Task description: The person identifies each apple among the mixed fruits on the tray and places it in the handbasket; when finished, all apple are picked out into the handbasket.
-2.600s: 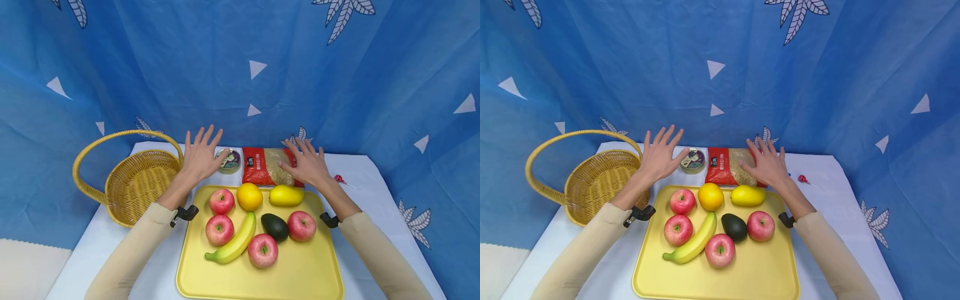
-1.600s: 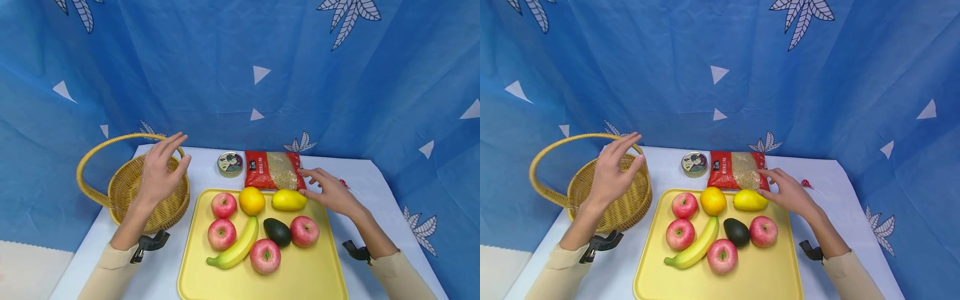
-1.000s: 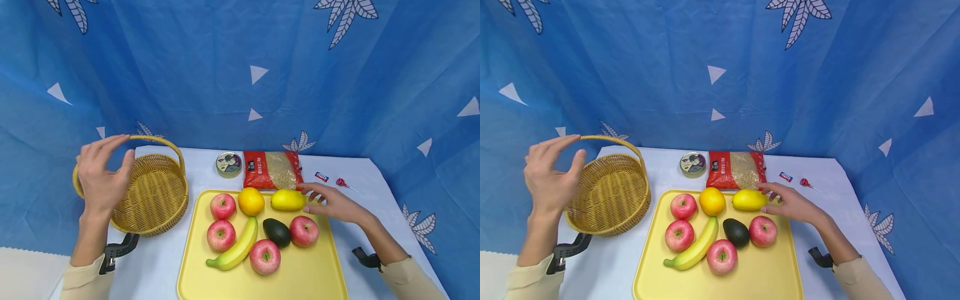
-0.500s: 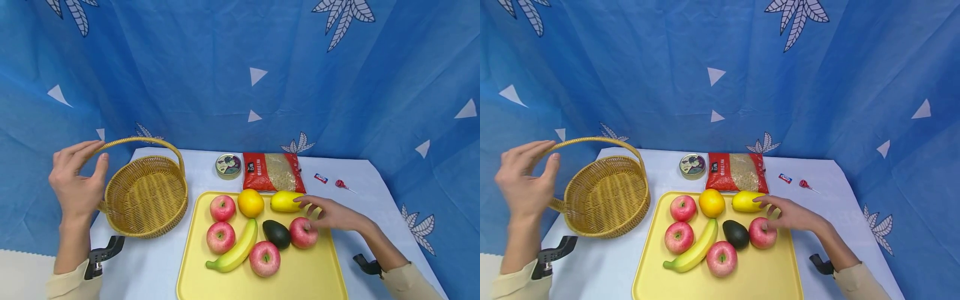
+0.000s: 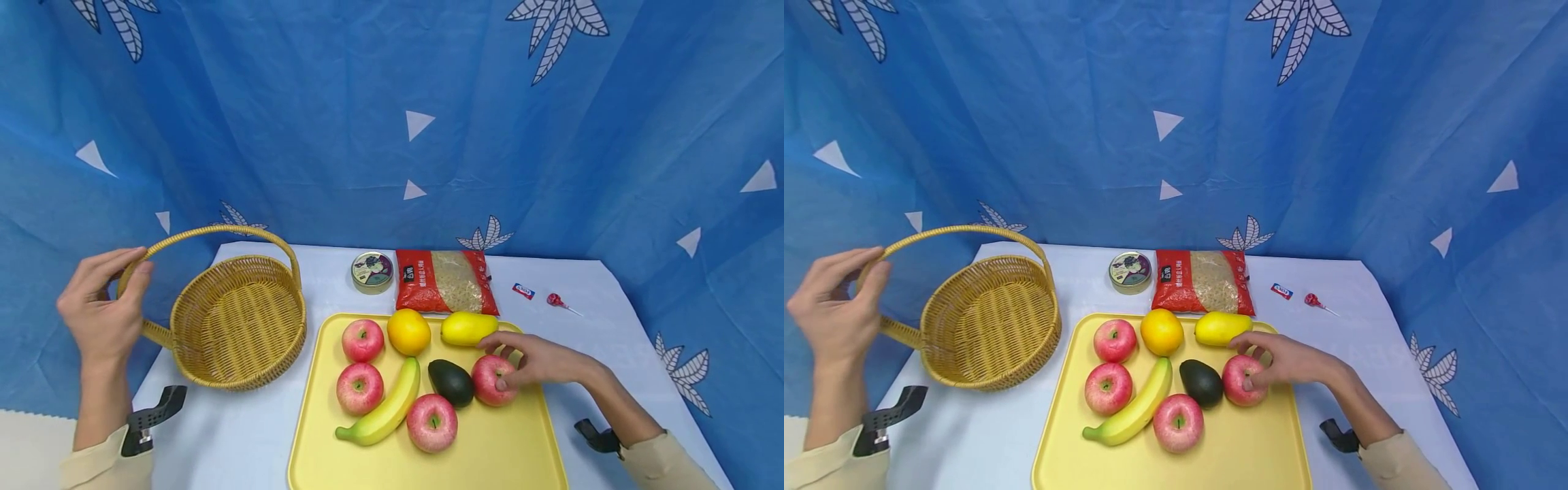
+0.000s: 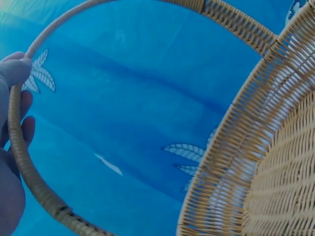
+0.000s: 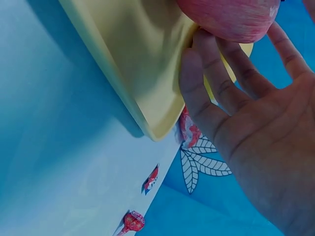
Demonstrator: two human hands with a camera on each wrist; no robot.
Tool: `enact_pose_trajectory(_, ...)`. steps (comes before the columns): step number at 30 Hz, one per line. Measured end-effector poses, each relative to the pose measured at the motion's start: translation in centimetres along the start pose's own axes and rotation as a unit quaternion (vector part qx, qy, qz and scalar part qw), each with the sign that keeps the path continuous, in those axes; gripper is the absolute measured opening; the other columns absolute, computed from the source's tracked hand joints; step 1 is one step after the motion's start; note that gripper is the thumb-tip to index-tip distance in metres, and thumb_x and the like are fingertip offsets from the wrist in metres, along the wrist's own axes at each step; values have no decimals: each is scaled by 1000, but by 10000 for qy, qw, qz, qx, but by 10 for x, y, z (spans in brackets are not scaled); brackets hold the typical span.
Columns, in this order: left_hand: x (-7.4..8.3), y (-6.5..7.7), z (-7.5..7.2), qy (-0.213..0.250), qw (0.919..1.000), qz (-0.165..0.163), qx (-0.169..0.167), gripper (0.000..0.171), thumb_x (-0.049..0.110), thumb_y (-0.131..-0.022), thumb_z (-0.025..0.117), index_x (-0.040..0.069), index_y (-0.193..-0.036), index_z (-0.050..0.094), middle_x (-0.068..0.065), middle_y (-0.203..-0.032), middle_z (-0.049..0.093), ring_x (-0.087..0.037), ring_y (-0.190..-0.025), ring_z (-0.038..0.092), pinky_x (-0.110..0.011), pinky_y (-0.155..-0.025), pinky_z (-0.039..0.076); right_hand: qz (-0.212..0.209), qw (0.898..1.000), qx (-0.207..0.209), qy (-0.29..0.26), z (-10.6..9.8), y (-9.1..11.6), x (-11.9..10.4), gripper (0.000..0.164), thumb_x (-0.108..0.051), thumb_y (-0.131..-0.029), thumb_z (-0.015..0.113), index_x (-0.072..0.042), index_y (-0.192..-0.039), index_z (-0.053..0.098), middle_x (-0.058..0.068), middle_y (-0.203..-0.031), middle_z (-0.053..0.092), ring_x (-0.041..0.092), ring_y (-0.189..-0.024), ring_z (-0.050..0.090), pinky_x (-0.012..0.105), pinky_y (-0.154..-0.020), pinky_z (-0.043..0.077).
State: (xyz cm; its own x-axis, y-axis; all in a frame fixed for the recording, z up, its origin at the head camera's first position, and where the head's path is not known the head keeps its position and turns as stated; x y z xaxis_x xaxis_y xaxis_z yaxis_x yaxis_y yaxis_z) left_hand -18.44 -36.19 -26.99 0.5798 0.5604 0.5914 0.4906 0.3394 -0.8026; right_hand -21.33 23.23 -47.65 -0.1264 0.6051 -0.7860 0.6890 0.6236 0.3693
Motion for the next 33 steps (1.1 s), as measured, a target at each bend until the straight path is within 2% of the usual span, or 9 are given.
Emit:
enact_pose_trajectory(4,-13,4,-5,393,9989,-223,142,20,-8,-86,73,-15,-105,72,-10,-106,73,-7,-93,66,-10,-78,52,100,9999,-122,22,4,1,1,65,-32,-84,80,-17,-142,53,4,-131,54,31,-114,51,37,-81,57)
enact_pose_trajectory(9,-22,7,-9,832,9954,-303,379,20,-10,-84,74,-18,-102,71,-14,-106,72,-7,-87,67,-7,-70,51,180,9996,-201,90,8,3,2,68,-29,-82,83,-19,-142,52,4,-134,52,31,-119,49,36,-86,55)
enact_pose_trajectory(17,-34,9,-11,882,9943,-361,471,20,-8,-85,76,-16,-102,71,-13,-105,73,-7,-85,67,-7,-68,51,80,9996,-240,135,15,4,-2,71,-26,-79,86,-17,-141,52,3,-132,53,29,-117,50,29,-86,55)
enact_pose_trajectory(26,-40,10,-12,810,9949,-326,501,19,-7,-85,75,-15,-102,72,-11,-104,73,-7,-85,66,-6,-68,50,3,9995,-217,239,15,3,-4,65,-28,-79,86,-21,-136,55,1,-127,54,28,-115,51,30,-85,56)
enact_pose_trajectory(33,-39,11,-11,728,9955,-312,523,19,-6,-85,76,-14,-102,73,-10,-103,73,-6,-85,66,-6,-67,50,104,9994,-155,283,14,4,-3,69,-31,-79,86,-21,-139,54,2,-129,53,28,-115,50,30,-83,56)
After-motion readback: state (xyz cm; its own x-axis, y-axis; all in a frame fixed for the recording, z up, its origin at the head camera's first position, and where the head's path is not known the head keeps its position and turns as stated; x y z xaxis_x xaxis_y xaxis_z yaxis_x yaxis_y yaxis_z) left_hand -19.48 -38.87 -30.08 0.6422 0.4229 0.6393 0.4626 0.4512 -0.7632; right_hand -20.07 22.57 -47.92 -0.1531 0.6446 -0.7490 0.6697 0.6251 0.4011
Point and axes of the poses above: each hand's wrist, its own y-axis away from the middle knuckle, its own z-axis out of the palm, x = y × z, the point moved 10 cm from there along -y, towards the middle knuckle
